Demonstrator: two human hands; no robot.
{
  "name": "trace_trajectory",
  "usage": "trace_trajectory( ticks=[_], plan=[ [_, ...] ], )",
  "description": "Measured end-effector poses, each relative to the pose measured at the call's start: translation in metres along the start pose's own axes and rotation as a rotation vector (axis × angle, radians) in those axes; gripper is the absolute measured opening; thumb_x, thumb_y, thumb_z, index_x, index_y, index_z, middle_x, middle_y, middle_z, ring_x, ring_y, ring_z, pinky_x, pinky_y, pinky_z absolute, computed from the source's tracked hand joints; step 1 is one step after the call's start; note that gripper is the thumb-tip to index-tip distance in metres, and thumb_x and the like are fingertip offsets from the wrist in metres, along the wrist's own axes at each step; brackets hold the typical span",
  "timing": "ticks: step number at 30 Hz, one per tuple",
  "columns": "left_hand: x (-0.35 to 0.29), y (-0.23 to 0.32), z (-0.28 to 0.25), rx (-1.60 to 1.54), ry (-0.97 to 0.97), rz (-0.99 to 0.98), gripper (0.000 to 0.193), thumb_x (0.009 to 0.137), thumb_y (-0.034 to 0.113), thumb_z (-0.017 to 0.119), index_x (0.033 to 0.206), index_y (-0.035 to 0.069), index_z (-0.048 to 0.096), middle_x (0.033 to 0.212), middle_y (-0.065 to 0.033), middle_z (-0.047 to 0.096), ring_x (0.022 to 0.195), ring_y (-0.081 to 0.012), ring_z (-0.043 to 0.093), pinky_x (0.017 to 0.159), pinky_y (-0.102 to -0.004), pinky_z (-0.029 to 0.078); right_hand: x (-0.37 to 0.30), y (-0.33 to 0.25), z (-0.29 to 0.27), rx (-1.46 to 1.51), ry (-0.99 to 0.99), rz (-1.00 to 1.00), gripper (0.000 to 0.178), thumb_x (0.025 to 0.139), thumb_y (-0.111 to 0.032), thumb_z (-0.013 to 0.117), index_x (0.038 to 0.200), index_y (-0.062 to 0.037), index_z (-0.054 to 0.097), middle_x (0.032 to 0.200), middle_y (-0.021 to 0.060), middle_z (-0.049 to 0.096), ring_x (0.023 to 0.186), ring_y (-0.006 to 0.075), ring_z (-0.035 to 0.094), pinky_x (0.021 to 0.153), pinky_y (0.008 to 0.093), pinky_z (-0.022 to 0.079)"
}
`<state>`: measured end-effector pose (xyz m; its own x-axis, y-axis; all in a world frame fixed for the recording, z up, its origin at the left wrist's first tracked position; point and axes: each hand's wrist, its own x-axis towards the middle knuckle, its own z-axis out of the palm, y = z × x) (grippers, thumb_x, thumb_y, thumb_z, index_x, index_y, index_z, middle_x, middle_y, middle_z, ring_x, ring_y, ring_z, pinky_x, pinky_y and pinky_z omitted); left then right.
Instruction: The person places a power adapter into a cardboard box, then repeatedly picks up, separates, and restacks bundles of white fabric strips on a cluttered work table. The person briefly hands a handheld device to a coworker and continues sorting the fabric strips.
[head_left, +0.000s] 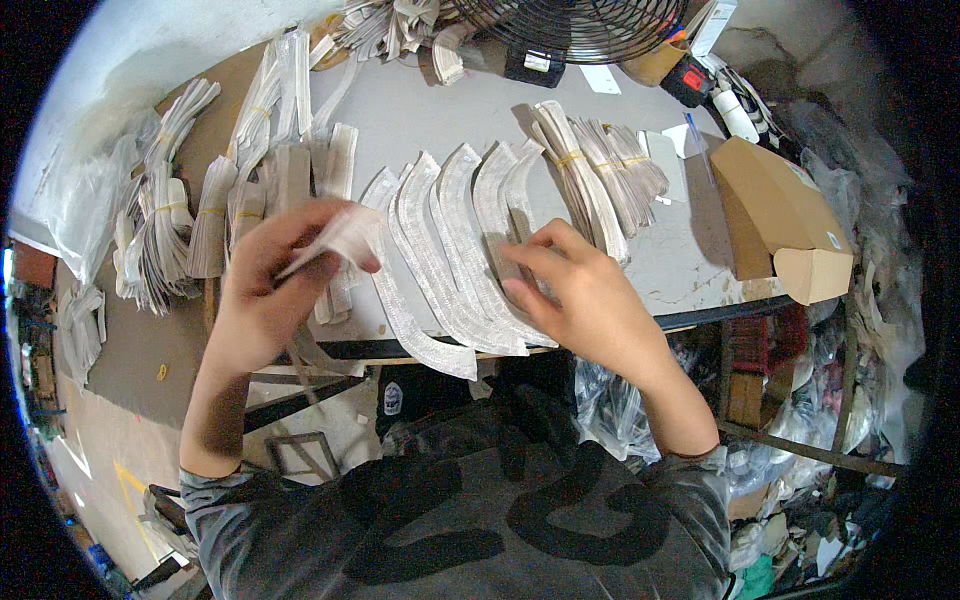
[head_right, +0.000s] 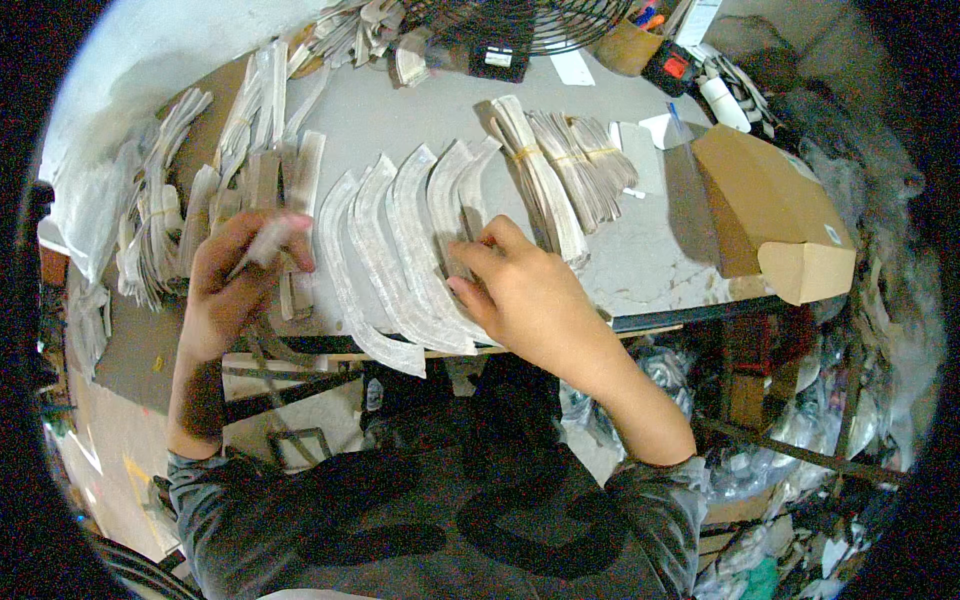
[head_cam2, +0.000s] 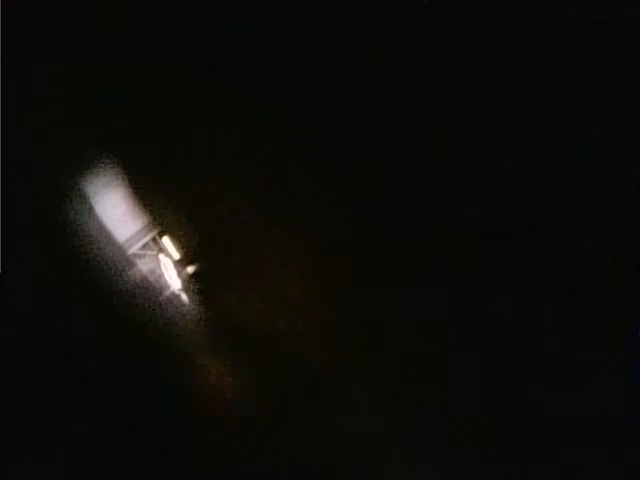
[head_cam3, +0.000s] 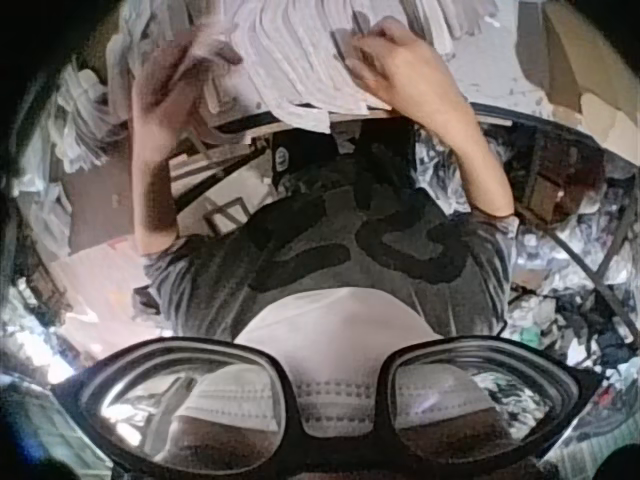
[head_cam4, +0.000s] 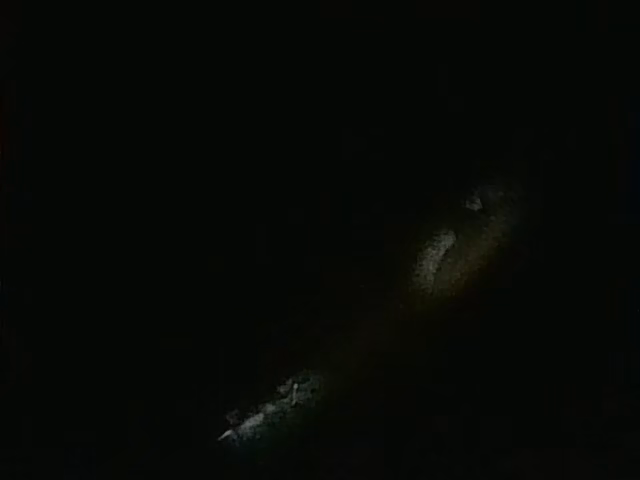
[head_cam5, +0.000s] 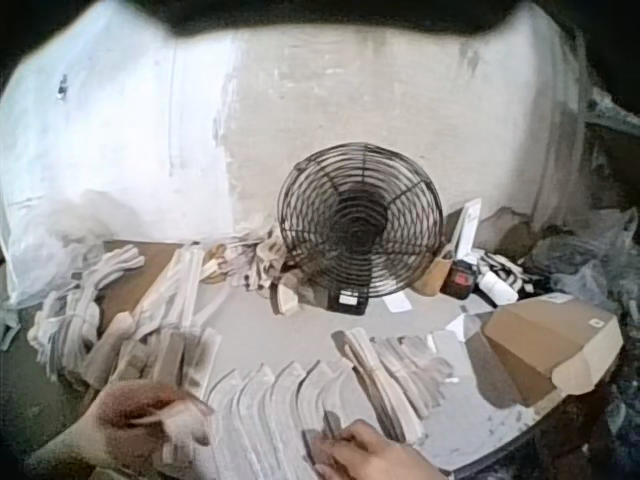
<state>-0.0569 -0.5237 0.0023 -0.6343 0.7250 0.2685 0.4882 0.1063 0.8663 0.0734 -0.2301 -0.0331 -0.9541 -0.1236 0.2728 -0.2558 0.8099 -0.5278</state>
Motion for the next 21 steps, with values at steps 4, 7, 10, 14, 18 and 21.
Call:
trace_trajectory(
  ticks=[4, 7, 10, 14, 18, 21],
  plan=[
    [-0.006, 0.027, 0.015, -0.529, 0.102, -0.419, 0.053, 0.109, 0.04, 0.036, 0.142, 0.002, 0.053, 0.087, -0.0052, 0.06, 0.045, -0.001, 0.03, 0.042, -0.02, 0.027, -0.006, 0.001, -0.013, 0.095, 0.045, 0.058, 0.027, 0.092, -0.01, 0.073, 0.118, -0.0045, 0.072, 0.092, 0.0147, 0.066, 0.072, 0.0291, 0.066, 0.064, 0.0368, 0.053],
    [-0.003, 0.022, 0.018, -0.64, 0.059, -0.547, 0.056, 0.11, 0.044, 0.035, 0.142, 0.001, 0.054, 0.083, -0.0013, 0.057, 0.046, -0.0019, 0.031, 0.042, -0.0214, 0.027, -0.011, -0.009, -0.033, 0.193, -0.064, 0.194, 0.029, 0.092, -0.011, 0.073, 0.121, -0.0047, 0.071, 0.088, 0.0152, 0.066, 0.072, 0.0306, 0.065, 0.065, 0.0376, 0.052],
    [0.002, 0.005, 0.025, -0.688, 0.018, -0.532, 0.057, 0.111, 0.046, 0.035, 0.142, 0.001, 0.054, 0.082, 0.0007, 0.054, 0.046, -0.0026, 0.03, 0.042, -0.0218, 0.025, -0.01, -0.012, -0.039, 0.16, -0.106, 0.224, 0.032, 0.092, -0.012, 0.071, 0.124, -0.0049, 0.071, 0.088, 0.0169, 0.067, 0.073, 0.0329, 0.065, 0.067, 0.0396, 0.052],
    [-0.003, -0.016, 0.032, -0.807, 0.026, -0.56, 0.056, 0.111, 0.044, 0.035, 0.143, 0.002, 0.052, 0.085, 0.0009, 0.053, 0.048, -0.0031, 0.03, 0.043, -0.0224, 0.026, 0.002, 0.001, -0.022, -0.008, -0.067, 0.208, 0.035, 0.093, -0.014, 0.07, 0.127, -0.0056, 0.069, 0.09, 0.019, 0.067, 0.073, 0.0349, 0.064, 0.07, 0.0414, 0.053],
    [-0.009, -0.031, 0.032, -0.926, 0.01, -0.599, 0.053, 0.111, 0.041, 0.04, 0.146, 0.004, 0.049, 0.09, 0.0002, 0.054, 0.049, -0.0035, 0.03, 0.044, -0.0229, 0.027, 0.003, 0.01, -0.018, -0.108, -0.104, 0.184, 0.039, 0.092, -0.009, 0.068, 0.13, -0.0062, 0.067, 0.087, 0.0181, 0.065, 0.071, 0.0315, 0.064, 0.069, 0.0392, 0.053],
    [-0.01, -0.025, 0.033, -0.997, 0.085, -0.605, 0.046, 0.11, 0.033, 0.046, 0.148, 0.006, 0.048, 0.092, -0.0008, 0.054, 0.052, -0.0037, 0.033, 0.047, -0.0223, 0.029, 0.007, 0.003, -0.024, 0.104, 0.051, 0.23, 0.042, 0.09, 0.001, 0.061, 0.131, -0.0047, 0.066, 0.088, 0.0107, 0.062, 0.071, 0.0201, 0.062, 0.066, 0.032, 0.051]
  ],
)
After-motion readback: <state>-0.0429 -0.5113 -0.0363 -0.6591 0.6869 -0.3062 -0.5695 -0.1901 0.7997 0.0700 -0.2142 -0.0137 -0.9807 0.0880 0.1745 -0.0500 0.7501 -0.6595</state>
